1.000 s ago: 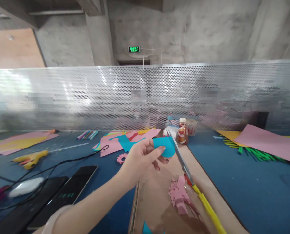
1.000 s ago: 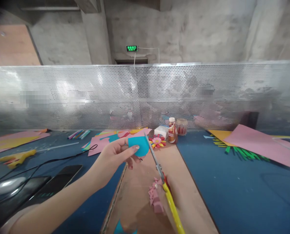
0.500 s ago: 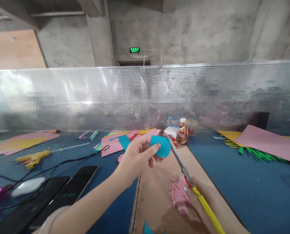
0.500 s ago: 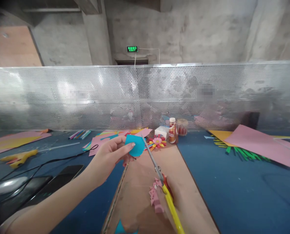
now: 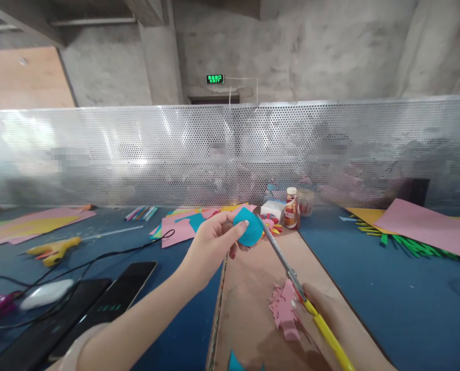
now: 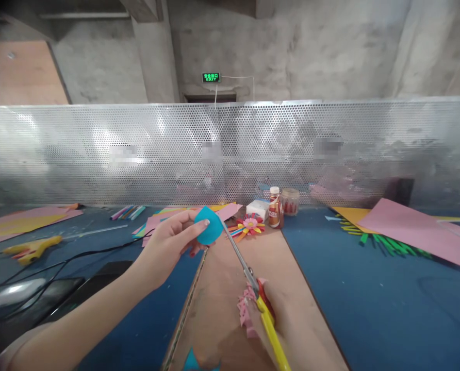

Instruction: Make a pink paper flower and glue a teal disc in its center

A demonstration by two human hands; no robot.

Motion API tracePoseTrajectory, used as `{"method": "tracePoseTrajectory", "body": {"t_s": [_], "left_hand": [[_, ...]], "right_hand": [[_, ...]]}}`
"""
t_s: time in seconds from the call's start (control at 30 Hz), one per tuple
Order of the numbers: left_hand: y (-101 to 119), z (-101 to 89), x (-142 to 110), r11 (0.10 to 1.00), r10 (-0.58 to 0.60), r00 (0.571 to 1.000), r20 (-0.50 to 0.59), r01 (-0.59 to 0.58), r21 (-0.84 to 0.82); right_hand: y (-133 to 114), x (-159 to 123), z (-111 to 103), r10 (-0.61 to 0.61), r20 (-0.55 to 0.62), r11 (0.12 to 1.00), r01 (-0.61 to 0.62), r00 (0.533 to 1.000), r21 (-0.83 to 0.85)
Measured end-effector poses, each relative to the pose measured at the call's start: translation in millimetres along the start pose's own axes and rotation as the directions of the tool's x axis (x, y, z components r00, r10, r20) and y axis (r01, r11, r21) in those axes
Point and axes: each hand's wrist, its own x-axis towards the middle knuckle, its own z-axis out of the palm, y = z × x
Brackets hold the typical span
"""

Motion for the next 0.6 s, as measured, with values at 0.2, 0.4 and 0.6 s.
{"method": "tracePoseTrajectory", "body": {"t_s": [0.2,0.4,0.6], "left_hand": [[3.2,0.4,0.9,1.000,0.005,1.000,-0.010,-0.005,-0.003],[2.6,-1.2,-0.7,1.000,0.013,1.000,-0.007,-0.013,-0.007],[1.1,2.8,-0.8,0.998,-0.015,0.999,0.039,0.018,-0.065]], "right_hand": [[-13.7,-7.9,7.6,0.023,0.136,0.986,-0.045,0.990,0.160],[-15.7,-10.2,8.2,-0.019,0.266,0.929,-0.082,0.964,0.362],[-16.1,-12.5,9.4,-0.036,0.291,0.932,-0.073,0.956,0.356]]}}
